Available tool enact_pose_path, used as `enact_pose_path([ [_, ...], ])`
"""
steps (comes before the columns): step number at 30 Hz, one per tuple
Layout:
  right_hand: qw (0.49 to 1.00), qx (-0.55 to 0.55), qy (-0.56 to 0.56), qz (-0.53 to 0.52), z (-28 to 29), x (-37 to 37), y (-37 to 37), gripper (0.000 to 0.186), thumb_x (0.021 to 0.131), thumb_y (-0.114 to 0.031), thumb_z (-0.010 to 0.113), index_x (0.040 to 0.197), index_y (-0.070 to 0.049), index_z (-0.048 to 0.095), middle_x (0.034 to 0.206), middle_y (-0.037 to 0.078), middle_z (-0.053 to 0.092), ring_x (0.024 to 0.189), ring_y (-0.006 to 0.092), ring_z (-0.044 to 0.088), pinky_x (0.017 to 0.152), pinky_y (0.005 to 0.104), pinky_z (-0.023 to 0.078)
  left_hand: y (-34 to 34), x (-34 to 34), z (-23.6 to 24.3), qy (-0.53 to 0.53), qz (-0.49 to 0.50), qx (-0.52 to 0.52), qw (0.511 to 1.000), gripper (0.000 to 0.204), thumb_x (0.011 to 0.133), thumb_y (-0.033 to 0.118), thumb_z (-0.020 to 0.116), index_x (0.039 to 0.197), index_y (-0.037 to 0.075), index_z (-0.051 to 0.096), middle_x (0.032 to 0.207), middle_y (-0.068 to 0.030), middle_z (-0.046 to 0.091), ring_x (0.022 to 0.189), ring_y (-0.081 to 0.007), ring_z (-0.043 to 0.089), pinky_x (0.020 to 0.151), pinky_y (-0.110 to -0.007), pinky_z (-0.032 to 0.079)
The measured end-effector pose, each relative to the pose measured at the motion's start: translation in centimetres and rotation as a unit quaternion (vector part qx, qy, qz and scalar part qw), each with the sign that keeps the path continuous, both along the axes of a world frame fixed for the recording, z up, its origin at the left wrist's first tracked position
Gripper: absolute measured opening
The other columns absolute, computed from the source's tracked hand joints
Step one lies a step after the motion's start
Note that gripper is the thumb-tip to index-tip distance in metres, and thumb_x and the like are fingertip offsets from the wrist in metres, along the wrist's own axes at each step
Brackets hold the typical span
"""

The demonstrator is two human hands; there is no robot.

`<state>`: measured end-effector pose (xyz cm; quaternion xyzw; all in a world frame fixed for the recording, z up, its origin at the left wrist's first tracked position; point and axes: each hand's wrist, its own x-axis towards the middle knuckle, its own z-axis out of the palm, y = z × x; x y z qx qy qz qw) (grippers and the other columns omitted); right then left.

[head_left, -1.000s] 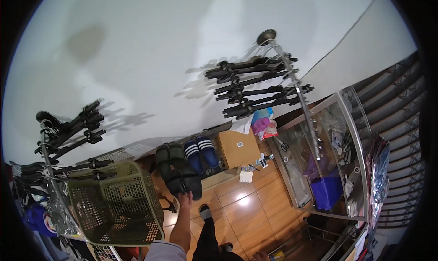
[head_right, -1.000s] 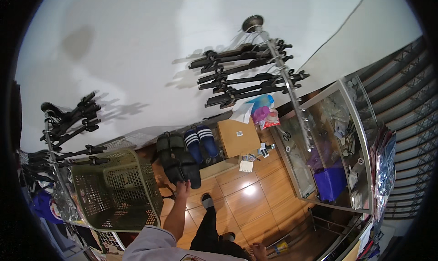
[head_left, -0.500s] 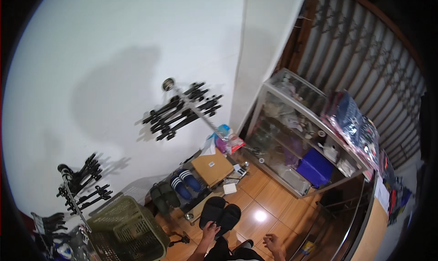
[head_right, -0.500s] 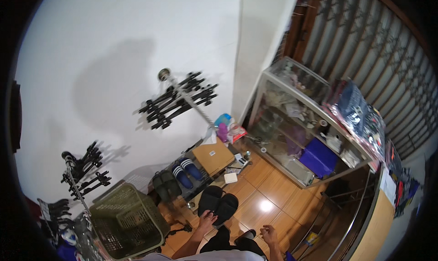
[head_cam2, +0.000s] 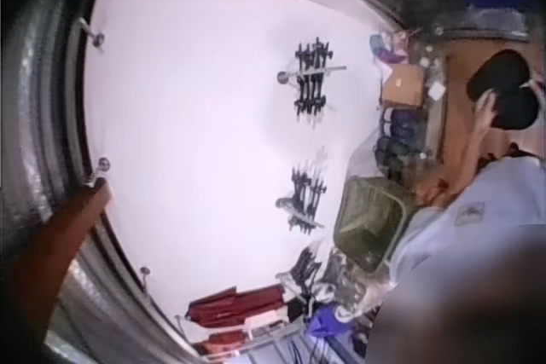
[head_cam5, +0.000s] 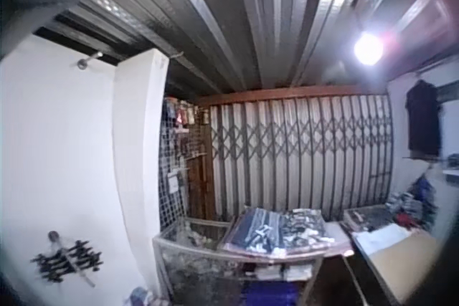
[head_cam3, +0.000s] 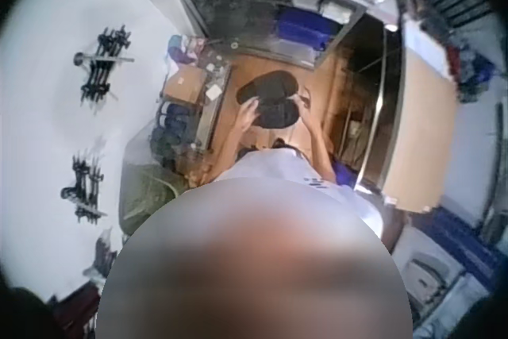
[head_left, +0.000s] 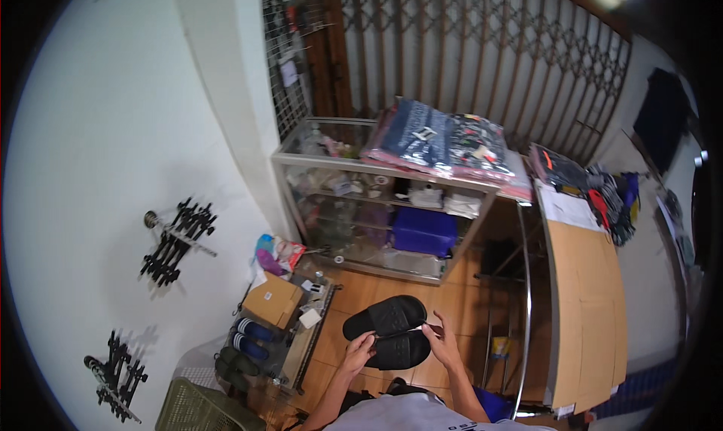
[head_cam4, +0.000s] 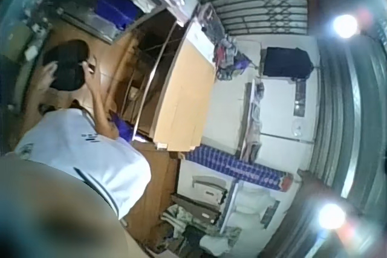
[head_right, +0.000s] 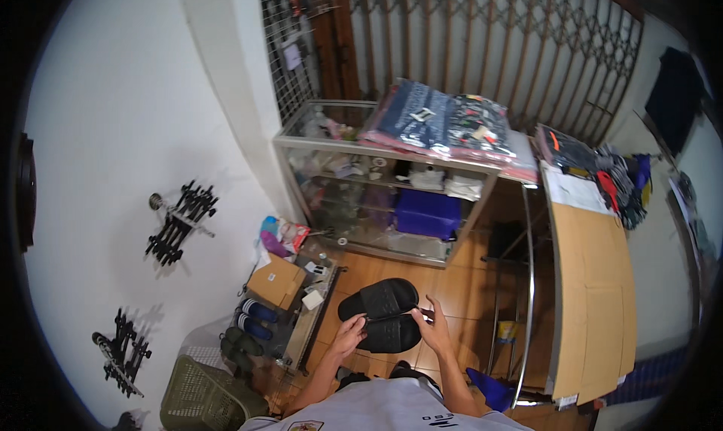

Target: Packaging two pairs of sandals into separate plastic zip-lock bags for storage or shipping.

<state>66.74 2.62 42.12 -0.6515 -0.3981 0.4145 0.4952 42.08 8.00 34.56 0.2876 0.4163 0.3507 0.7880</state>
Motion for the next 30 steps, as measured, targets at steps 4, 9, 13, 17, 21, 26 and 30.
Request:
enact_pose_path([
  [4, 0.999, 0.03, 0.007, -0.044, 4.5, 3.2, -3.1, 0.077, 0.088, -0.025, 0.073, 0.149, -0.005, 0.031, 0.127, 0.022, 0.061, 0.11, 0.0242, 0.062, 0.1, 0.0368, 0.045, -0.1, 7.5, 3.3, -0.037, -0.063, 0.038, 0.997, 0.032, 0.103, 0.022, 0.054, 0.129, 0.003, 0.057, 0.111, -0.0004, 0.062, 0.093, -0.0107, 0.059, 0.084, -0.028, 0.05],
  [9, 0.976, 0.04, -0.121, -0.177, 4.0, 8.7, -7.0, 0.083, 0.086, -0.024, 0.075, 0.15, -0.004, 0.027, 0.126, 0.02, 0.062, 0.115, 0.028, 0.061, 0.1, 0.0373, 0.046, -0.4, 15.4, 5.0, -0.053, -0.175, 0.039, 0.982, 0.033, 0.103, 0.022, 0.053, 0.13, 0.002, 0.056, 0.113, -0.0011, 0.062, 0.098, -0.0112, 0.06, 0.085, -0.029, 0.051],
  [13, 0.961, 0.023, -0.089, -0.26, 4.7, 12.2, -10.0, 0.087, 0.084, -0.029, 0.076, 0.15, -0.001, 0.026, 0.128, 0.025, 0.059, 0.115, 0.0327, 0.062, 0.099, 0.0398, 0.047, -0.2, 21.4, 6.9, -0.025, -0.264, 0.043, 0.963, 0.033, 0.103, 0.022, 0.052, 0.129, 0.001, 0.057, 0.109, -0.0003, 0.063, 0.094, -0.0099, 0.06, 0.082, -0.027, 0.05],
  [17, 0.941, 0.02, -0.082, -0.329, 4.9, 14.8, -12.5, 0.085, 0.087, -0.032, 0.073, 0.15, 0.0, 0.026, 0.121, 0.023, 0.063, 0.108, 0.0287, 0.064, 0.096, 0.0382, 0.048, 0.9, 27.4, 7.4, 0.038, -0.342, 0.107, 0.933, 0.031, 0.103, 0.022, 0.052, 0.123, 0.0, 0.061, 0.101, 0.0004, 0.064, 0.089, -0.0078, 0.059, 0.079, -0.024, 0.048],
  [21, 0.916, 0.0, 0.019, -0.401, 5.2, 17.8, -15.0, 0.073, 0.093, -0.029, 0.068, 0.148, 0.001, 0.031, 0.11, 0.016, 0.067, 0.089, 0.0189, 0.066, 0.08, 0.0327, 0.053, 3.1, 33.9, 8.5, 0.064, -0.395, 0.212, 0.891, 0.03, 0.103, 0.021, 0.051, 0.112, -0.003, 0.065, 0.101, -0.0014, 0.066, 0.095, -0.0107, 0.057, 0.088, -0.025, 0.044],
  [26, 0.846, 0.026, 0.008, -0.533, 4.4, 21.5, -18.1, 0.051, 0.099, -0.025, 0.058, 0.14, 0.0, 0.041, 0.109, 0.016, 0.068, 0.083, 0.0171, 0.067, 0.066, 0.0278, 0.054, 6.5, 42.7, 12.6, 0.055, -0.479, 0.266, 0.834, 0.028, 0.102, 0.022, 0.054, 0.102, -0.003, 0.068, 0.088, 0.0022, 0.063, 0.084, -0.0059, 0.053, 0.077, -0.022, 0.043],
  [30, 0.787, 0.015, 0.004, -0.617, 5.0, 23.8, -19.1, 0.048, 0.097, -0.021, 0.06, 0.136, 0.002, 0.045, 0.102, 0.014, 0.068, 0.083, 0.0184, 0.068, 0.068, 0.0285, 0.055, 9.1, 49.6, 15.6, 0.059, -0.51, 0.386, 0.766, 0.022, 0.095, 0.021, 0.066, 0.097, -0.001, 0.069, 0.078, 0.0036, 0.06, 0.075, -0.0057, 0.05, 0.068, -0.024, 0.043],
])
